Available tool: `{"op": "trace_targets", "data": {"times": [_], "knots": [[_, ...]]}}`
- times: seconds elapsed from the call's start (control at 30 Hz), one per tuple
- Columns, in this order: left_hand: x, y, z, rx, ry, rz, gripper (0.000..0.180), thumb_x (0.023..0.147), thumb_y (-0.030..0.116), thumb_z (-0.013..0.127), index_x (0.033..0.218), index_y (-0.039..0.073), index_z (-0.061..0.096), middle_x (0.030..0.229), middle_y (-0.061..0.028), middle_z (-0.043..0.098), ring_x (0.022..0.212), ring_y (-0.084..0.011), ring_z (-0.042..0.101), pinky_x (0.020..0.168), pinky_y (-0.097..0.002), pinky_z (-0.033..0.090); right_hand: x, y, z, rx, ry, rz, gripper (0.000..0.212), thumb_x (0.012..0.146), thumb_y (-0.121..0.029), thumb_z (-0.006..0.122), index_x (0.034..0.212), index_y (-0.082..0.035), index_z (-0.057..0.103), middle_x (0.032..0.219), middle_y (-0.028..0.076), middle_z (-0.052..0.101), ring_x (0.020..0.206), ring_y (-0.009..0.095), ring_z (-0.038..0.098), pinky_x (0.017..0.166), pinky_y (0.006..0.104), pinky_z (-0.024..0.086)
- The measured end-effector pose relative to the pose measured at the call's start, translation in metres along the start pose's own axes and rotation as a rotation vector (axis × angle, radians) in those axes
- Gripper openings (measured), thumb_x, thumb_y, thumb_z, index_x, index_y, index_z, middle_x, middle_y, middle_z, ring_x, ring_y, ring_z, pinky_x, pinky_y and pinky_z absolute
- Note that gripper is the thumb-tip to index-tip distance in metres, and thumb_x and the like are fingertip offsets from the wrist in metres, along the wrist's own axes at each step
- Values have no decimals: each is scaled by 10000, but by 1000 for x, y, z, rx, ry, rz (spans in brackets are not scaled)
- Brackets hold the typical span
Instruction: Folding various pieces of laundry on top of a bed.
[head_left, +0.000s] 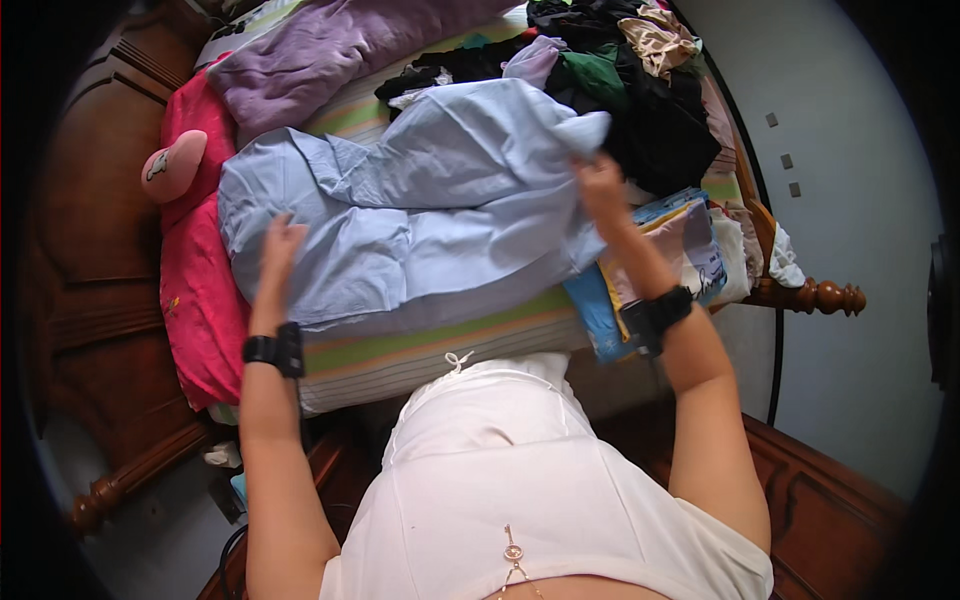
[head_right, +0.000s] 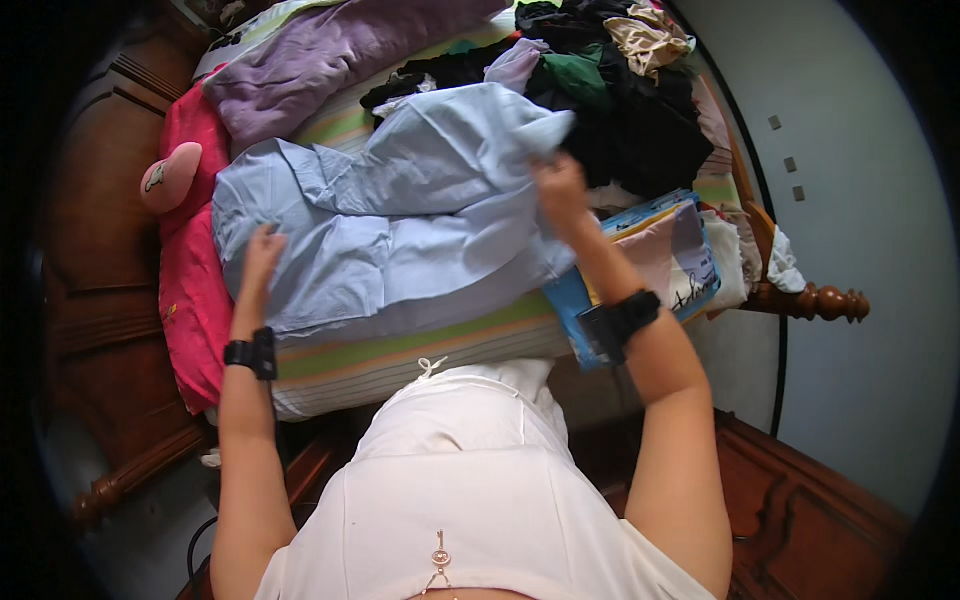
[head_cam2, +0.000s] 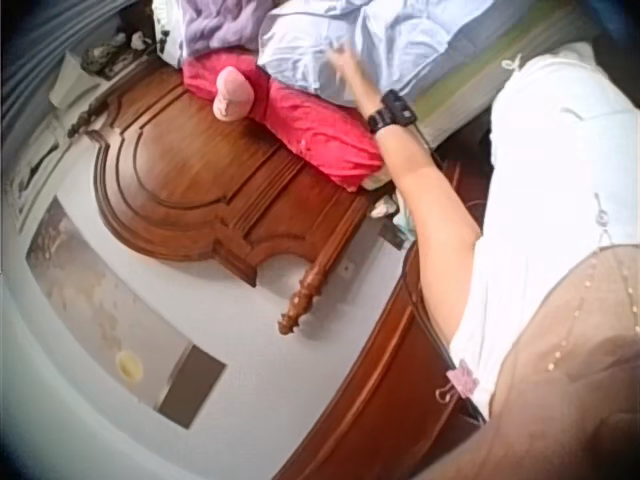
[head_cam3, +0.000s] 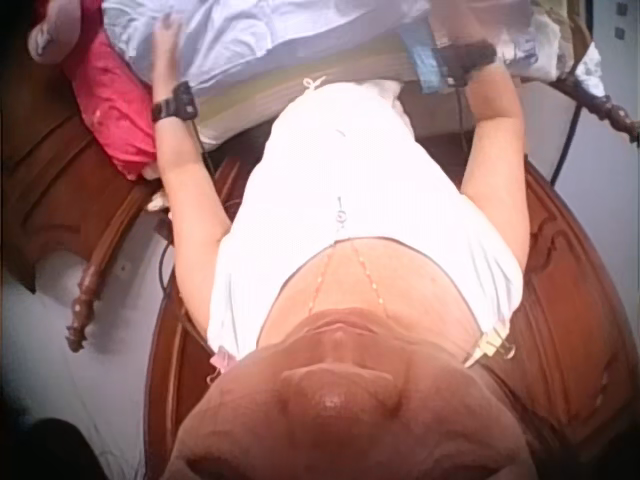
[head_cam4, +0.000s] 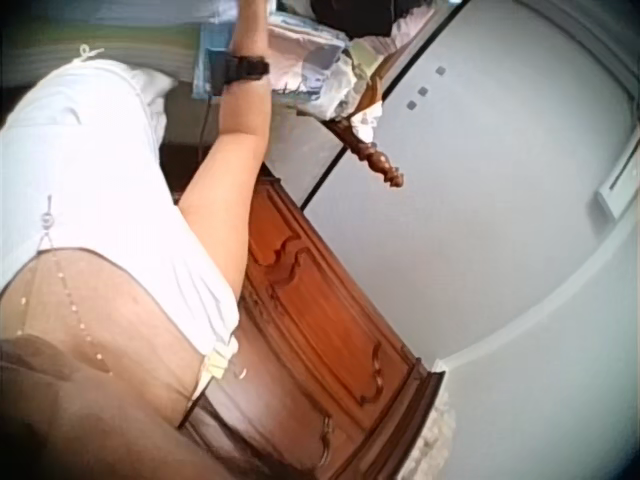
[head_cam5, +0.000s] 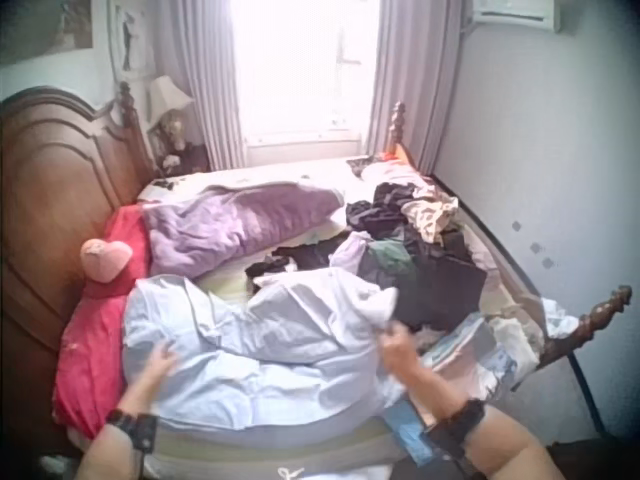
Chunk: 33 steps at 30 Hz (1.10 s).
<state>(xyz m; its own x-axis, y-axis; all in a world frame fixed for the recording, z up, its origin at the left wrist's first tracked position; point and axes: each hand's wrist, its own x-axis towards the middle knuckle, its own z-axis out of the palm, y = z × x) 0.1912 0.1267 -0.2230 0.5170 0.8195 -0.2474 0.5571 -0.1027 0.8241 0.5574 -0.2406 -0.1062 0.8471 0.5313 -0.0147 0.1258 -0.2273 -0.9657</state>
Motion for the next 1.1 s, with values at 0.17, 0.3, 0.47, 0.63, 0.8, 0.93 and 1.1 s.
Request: {"op": "trace_targets", "data": {"times": [0.17, 0.3, 0.47, 0.63, 0.8, 0.93, 1.1], "knots": [[-101, 119, 134, -128, -869, 188, 1073, 729, 285, 770, 1493, 205, 21, 1450, -164, 325, 1307, -285, 349, 1044, -419, 315, -52, 26, 82, 31, -580, 160, 226, 895, -182, 543, 1051, -27, 595, 824, 89, 636, 720, 147, 578, 610, 301, 478], [-119, 122, 181, -40, -810, 201, 602, 734, 168, 740, 1264, 26, 492, 1080, -110, 615, 979, -205, 566, 889, -324, 440, -77, 11, 108, -123, -875, 78, 323, 894, -191, 560, 1169, -23, 548, 980, 107, 630, 840, 178, 593, 742, 311, 494], [-128, 118, 166, -554, -454, -44, 293, 845, 103, 588, 1126, 23, 613, 1009, -67, 642, 950, -155, 578, 853, -270, 443, -64, 25, 97, 220, -734, 3, 411, 879, -218, 612, 1234, -26, 536, 1082, 143, 601, 991, 207, 578, 885, 285, 433], [-144, 165, 100, -814, -453, 56, 321, 806, 30, 464, 1076, 10, 638, 1012, -67, 644, 968, -143, 576, 869, -243, 418, -40, 74, 58, -494, -290, -61, 723, 753, -238, 731, 1375, -110, 385, 1199, 188, 504, 1132, 324, 499, 961, 364, 404], [-163, 210, 18, -883, -382, 533, 329, 829, 275, 555, 951, -25, 616, 956, -77, 594, 869, -135, 572, 771, -257, 438, -21, 88, 56, -672, -193, -115, 859, 700, -238, 767, 1421, -183, 303, 1390, 204, 328, 1276, 368, 351, 1013, 436, 363], [-124, 183, -93, -1521, -1370, -273, 621, 803, 331, 484, 1262, -82, 419, 1220, -219, 538, 1047, -337, 561, 918, -424, 431, -11, 76, 74, -784, -283, -23, 856, 697, -257, 778, 1418, -214, 318, 1468, 184, 239, 1336, 355, 283, 1039, 446, 341], [-151, 264, -81, -830, 96, 567, 562, 856, 357, 542, 1260, -26, 464, 1216, -165, 541, 1066, -272, 548, 930, -382, 425, -2, 103, 77, -966, -398, -44, 778, 699, -266, 781, 1375, -207, 400, 1480, 170, 229, 1352, 342, 263, 1032, 448, 354]]}}
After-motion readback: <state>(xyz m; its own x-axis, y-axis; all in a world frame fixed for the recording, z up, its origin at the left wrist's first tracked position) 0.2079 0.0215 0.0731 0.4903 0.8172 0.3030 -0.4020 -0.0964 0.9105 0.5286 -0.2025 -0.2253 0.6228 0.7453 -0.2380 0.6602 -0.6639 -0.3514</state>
